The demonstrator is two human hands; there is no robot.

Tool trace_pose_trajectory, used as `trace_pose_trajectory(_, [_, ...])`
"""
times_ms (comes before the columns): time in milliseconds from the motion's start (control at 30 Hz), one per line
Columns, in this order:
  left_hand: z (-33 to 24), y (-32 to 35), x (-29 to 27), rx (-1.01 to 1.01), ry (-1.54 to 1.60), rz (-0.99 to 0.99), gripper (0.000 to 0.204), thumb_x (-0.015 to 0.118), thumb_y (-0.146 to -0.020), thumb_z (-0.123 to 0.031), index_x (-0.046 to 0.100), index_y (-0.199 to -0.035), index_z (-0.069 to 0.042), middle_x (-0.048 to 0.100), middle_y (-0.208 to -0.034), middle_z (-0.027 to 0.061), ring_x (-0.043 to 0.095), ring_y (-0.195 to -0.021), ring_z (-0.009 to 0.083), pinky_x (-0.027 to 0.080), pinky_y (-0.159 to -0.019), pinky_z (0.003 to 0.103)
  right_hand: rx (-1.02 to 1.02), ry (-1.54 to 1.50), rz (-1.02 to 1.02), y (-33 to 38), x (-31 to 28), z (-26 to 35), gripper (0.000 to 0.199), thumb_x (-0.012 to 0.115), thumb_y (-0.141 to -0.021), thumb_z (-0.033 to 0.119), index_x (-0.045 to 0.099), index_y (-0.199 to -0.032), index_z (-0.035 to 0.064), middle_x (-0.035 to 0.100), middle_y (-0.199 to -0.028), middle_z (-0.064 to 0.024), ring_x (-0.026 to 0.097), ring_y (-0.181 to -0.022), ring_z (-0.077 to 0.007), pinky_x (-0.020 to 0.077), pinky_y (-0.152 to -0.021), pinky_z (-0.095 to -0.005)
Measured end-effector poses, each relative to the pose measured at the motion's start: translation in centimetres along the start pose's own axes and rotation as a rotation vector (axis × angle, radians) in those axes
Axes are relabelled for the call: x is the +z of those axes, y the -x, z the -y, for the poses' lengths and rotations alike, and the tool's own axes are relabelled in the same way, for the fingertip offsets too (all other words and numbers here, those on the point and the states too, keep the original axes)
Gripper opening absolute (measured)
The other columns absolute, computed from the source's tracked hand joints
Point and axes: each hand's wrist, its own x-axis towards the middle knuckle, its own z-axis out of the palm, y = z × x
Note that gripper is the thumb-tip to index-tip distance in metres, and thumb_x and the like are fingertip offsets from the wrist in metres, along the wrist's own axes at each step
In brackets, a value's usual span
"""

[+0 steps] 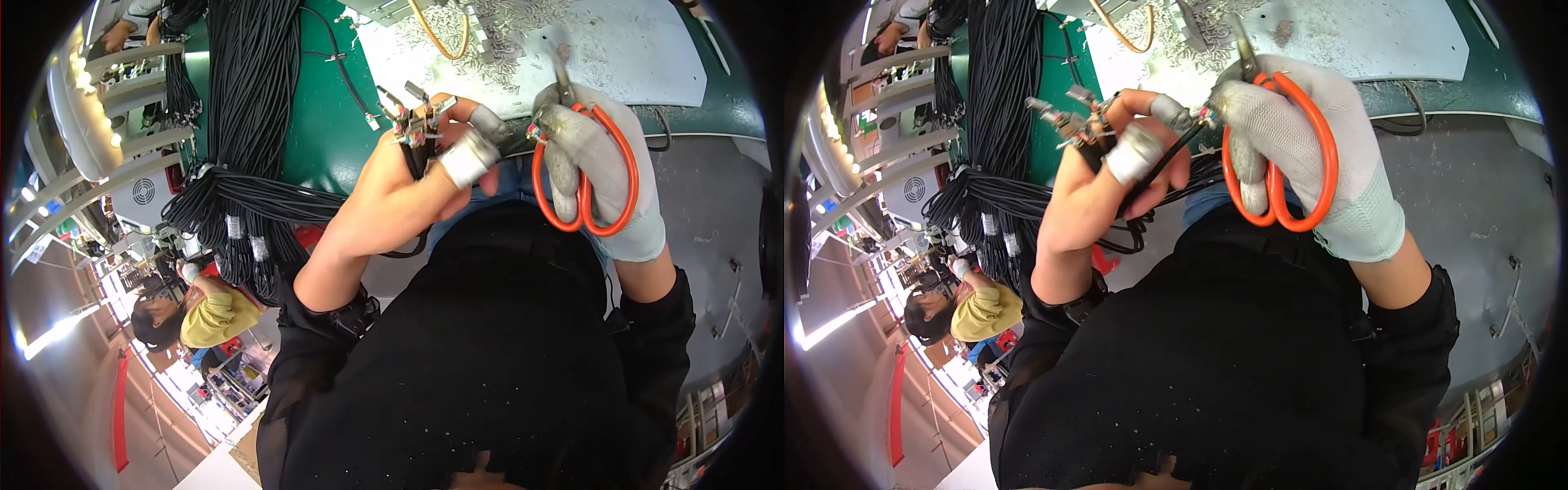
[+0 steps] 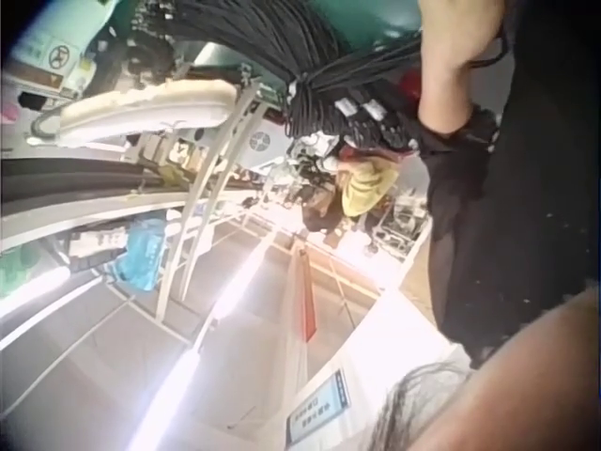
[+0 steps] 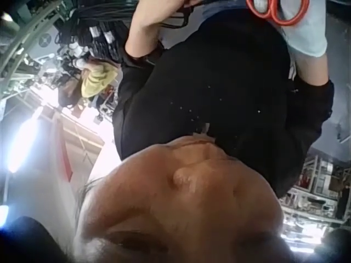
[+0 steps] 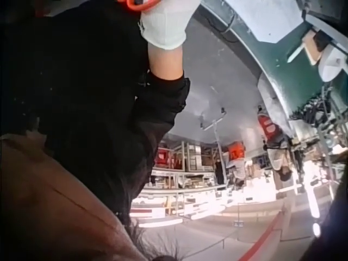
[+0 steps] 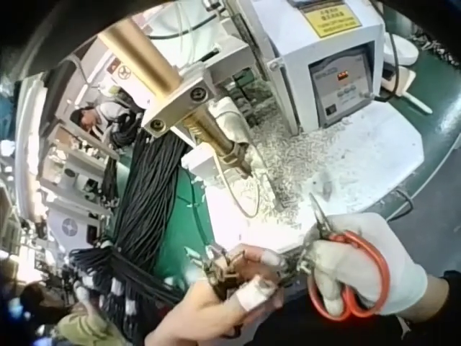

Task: The person picks up a bundle of cables, trims the wire ends with shears, and then uses a machine to press a component onto the wires before repeating the process.

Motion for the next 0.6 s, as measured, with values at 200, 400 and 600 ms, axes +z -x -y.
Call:
trace_pose_trajectory(200, [-0.6, -1.5, 3.3, 0.277, -0.261, -0.159, 0.011, 0.061, -0.085, -0.002, 0.058, -0.095, 0.000, 0.059, -0.077, -0.0008, 0.047, -0.059, 0.0021, 0.037, -0.054, 0.018, -0.370, 0.491, -0.247, 1.5, -0.8, -0.2, 0.012, 0.062, -0.086, 0.011, 0.060, -0.091, 0.0000, 0.056, -0.058, -0.0052, 0.055, -0.049, -0.0108, 0.0421, -0.050, -0.0255])
trace_pose_trajectory(400, [-1.6, -1.9, 4.8, 0.235, -0.111, -0.302, 0.009, 0.064, -0.080, 0.003, 0.060, -0.088, 0.002, 0.055, -0.070, -0.0045, 0.047, -0.063, 0.0004, 0.039, -0.056, 0.017, -0.965, 1.102, -0.294, 1.4, -2.9, -1.4, 0.019, 0.068, -0.078, 0.008, 0.063, -0.094, 0.0017, 0.056, -0.061, -0.0090, 0.056, -0.050, -0.0205, 0.0438, -0.051, -0.0285])
trace_pose_trajectory(600, [-1.1, -1.8, 4.4, 0.284, -0.227, -0.282, 0.012, 0.062, -0.083, 0.002, 0.059, -0.094, 0.000, 0.057, -0.076, -0.0022, 0.046, -0.062, 0.0006, 0.033, -0.052, 0.017, -0.557, 0.897, -0.212, 2.4, -2.6, -1.0, 0.024, 0.071, -0.071, 0.006, 0.065, -0.095, 0.0044, 0.056, -0.063, -0.0089, 0.056, -0.052, -0.0245, 0.0456, -0.053, -0.0311])
